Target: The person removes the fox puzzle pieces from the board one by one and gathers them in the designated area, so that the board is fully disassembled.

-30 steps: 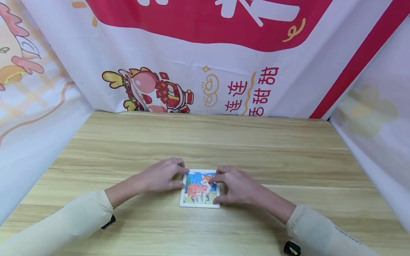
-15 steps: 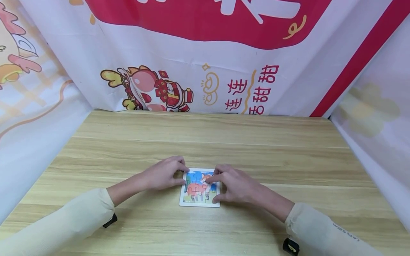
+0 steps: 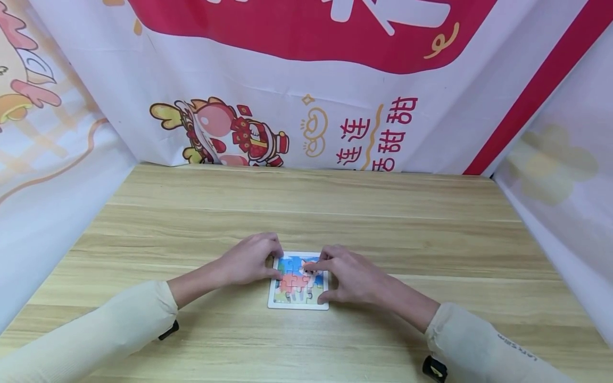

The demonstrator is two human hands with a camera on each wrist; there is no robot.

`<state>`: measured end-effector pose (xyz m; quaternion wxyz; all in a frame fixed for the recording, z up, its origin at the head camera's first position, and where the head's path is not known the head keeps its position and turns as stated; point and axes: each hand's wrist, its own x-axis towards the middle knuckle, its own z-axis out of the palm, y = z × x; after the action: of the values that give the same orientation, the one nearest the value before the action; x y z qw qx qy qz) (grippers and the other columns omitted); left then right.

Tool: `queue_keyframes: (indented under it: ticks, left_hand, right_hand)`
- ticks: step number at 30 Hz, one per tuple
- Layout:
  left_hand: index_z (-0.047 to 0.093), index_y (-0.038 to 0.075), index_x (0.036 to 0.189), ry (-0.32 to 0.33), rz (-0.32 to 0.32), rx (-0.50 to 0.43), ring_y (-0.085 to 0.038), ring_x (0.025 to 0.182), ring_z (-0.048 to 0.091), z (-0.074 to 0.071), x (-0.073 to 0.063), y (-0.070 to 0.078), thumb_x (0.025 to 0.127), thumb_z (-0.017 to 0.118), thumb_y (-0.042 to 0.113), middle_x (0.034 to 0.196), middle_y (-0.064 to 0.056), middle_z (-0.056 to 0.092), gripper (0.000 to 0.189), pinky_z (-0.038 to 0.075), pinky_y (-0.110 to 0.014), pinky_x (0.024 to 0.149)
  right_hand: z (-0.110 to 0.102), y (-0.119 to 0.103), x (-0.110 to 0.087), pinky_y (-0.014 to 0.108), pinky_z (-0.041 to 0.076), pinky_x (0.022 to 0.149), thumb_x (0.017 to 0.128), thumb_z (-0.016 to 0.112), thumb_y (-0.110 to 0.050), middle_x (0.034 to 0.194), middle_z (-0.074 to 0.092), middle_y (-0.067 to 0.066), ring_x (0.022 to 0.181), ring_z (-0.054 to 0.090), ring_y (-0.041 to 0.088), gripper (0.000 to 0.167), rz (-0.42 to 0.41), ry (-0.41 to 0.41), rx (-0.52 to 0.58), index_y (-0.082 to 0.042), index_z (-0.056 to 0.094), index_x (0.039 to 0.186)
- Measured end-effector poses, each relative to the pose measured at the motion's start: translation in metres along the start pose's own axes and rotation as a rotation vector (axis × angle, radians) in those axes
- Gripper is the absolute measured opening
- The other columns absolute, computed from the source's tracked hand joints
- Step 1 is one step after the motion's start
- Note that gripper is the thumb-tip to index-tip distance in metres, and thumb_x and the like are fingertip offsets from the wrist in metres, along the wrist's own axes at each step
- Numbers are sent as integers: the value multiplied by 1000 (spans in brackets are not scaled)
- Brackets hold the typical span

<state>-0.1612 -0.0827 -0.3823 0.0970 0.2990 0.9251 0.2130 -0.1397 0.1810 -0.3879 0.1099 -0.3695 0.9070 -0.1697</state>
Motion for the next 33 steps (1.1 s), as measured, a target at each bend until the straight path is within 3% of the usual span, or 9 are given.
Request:
queue_keyframes:
  ticks: [14,33]
  left_hand:
    - [73,0,104,13,-58,-56,-23,96,63,2,4,0,77,93,23,100,-6,67,41,54,-40,93]
    - [71,2,101,-10,-80,-133,-17,90,60,1,10,-5,72,96,21,96,-3,66,43,54,-36,87]
  right_hand:
    - [-3,3,5,29,42,78,87,85,-38,117,55,4,96,46,15,67,-78,-71,-46,-23,59,148]
    - [-5,3,11,31,41,80,83,88,-37,113,56,1,95,46,15,70,-35,-112,-6,-22,61,146]
